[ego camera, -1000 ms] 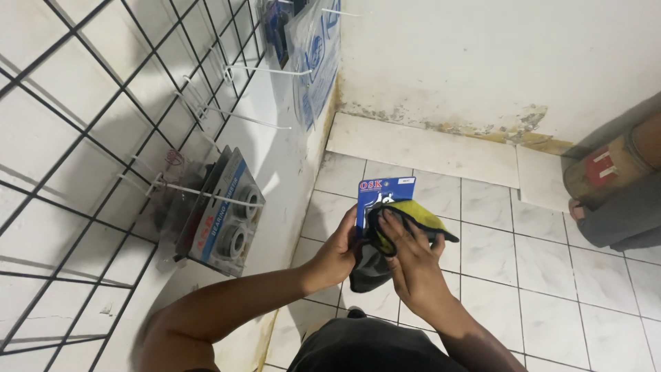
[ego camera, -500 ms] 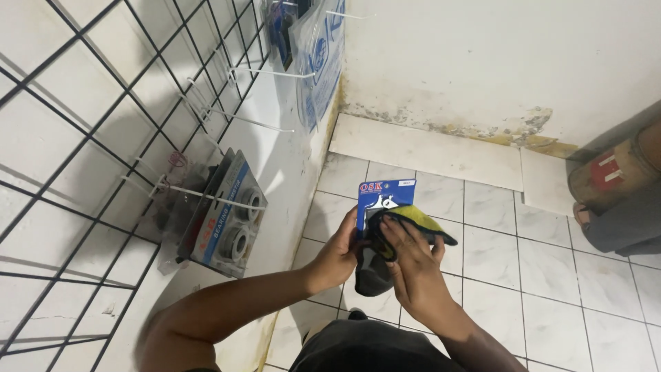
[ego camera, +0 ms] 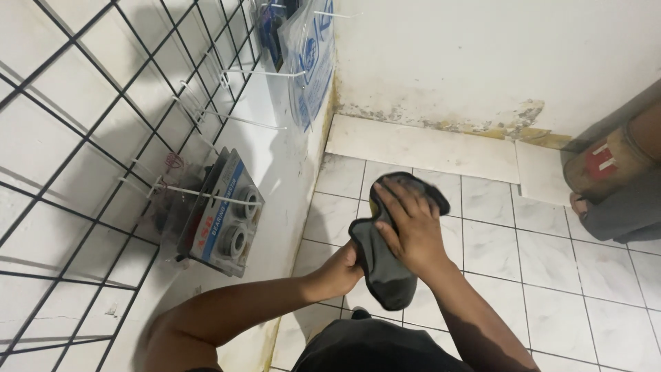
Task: Cleaning a packaged car part box with a cloth to remove dust.
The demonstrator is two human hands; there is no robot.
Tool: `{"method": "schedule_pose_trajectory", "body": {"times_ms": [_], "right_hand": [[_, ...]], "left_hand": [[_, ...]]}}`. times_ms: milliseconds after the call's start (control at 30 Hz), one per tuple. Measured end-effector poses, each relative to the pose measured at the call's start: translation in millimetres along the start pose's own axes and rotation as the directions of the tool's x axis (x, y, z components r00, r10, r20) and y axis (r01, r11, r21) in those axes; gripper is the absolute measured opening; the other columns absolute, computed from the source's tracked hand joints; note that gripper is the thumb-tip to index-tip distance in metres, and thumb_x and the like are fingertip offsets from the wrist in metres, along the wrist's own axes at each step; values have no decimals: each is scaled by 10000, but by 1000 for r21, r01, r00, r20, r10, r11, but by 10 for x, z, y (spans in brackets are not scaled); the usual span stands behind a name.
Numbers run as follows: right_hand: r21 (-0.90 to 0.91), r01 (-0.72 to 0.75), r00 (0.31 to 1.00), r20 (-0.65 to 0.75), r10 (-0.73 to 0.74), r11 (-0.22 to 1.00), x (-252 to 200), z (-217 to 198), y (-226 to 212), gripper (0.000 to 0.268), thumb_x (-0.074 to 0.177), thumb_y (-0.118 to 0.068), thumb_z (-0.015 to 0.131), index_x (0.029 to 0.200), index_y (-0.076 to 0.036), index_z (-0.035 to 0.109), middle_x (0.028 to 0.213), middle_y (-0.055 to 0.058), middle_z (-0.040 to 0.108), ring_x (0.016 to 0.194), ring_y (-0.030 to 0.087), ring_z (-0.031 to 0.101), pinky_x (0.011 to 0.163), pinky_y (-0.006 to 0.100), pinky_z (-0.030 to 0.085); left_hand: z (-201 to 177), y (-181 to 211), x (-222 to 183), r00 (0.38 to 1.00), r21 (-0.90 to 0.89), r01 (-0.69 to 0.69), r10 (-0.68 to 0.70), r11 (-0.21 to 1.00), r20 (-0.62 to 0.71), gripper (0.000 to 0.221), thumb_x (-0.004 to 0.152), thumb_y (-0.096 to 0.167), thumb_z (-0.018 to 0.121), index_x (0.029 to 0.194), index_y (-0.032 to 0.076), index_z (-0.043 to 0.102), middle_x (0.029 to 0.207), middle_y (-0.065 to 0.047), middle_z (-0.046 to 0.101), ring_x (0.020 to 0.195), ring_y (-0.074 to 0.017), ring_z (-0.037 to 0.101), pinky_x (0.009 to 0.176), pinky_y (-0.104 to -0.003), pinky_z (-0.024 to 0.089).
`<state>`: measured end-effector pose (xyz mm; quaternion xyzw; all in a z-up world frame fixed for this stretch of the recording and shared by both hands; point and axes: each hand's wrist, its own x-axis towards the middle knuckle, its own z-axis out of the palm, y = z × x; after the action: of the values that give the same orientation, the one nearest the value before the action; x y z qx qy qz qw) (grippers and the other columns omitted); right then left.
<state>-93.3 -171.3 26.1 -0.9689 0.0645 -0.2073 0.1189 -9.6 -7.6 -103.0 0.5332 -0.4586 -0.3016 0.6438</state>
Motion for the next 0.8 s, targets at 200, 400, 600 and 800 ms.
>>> {"method": "schedule_pose_trajectory", "body": {"times_ms": [200, 400, 600, 800], "right_hand": [[242, -2, 994, -107, 29, 970, 39, -98, -53, 668, 628, -401, 933, 1183, -128, 679, 1007, 58, 678, 993, 333, 651, 803, 455, 555], [530, -203, 963, -46, 267, 823, 135, -9, 161, 202, 772, -287, 867, 794, -143, 728, 589, 6, 672, 524, 207, 629, 550, 302, 507], [704, -141, 973, -32, 230, 696, 134, -94, 231, 243, 733, -98, 879, 932, -72, 740, 778, 102, 738, 697, 186, 581, 697, 362, 500], [798, -172, 935, -51, 350, 577, 109, 206, 512, 110, 838, -80, 804, 910, -69, 721, 695, 22, 623, 679, 135, 504, 652, 290, 426]], "left_hand": [[-13, -189, -97, 999, 93, -35, 35, 995, -8, 457, 948, -70, 589, 1399, -28, 524, 1195, -248, 664, 1129, -371, 626, 946, -525, 510], [-28, 243, 6, 1000, 96, 24, -24, 995, 2, 680, 848, -184, 456, 1503, -9, 406, 1293, -266, 624, 1212, -357, 587, 960, -562, 505], [-43, 510, 101, 1000, 8, -4, 4, 1000, 13, 800, 840, -208, 383, 1594, 34, 270, 1397, -251, 557, 1280, -314, 507, 1026, -542, 461], [-23, 742, 175, 997, -214, 64, -70, 975, -21, 754, 927, -142, 351, 1626, 115, 235, 1278, -191, 627, 1096, -227, 605, 870, -426, 584]]}}
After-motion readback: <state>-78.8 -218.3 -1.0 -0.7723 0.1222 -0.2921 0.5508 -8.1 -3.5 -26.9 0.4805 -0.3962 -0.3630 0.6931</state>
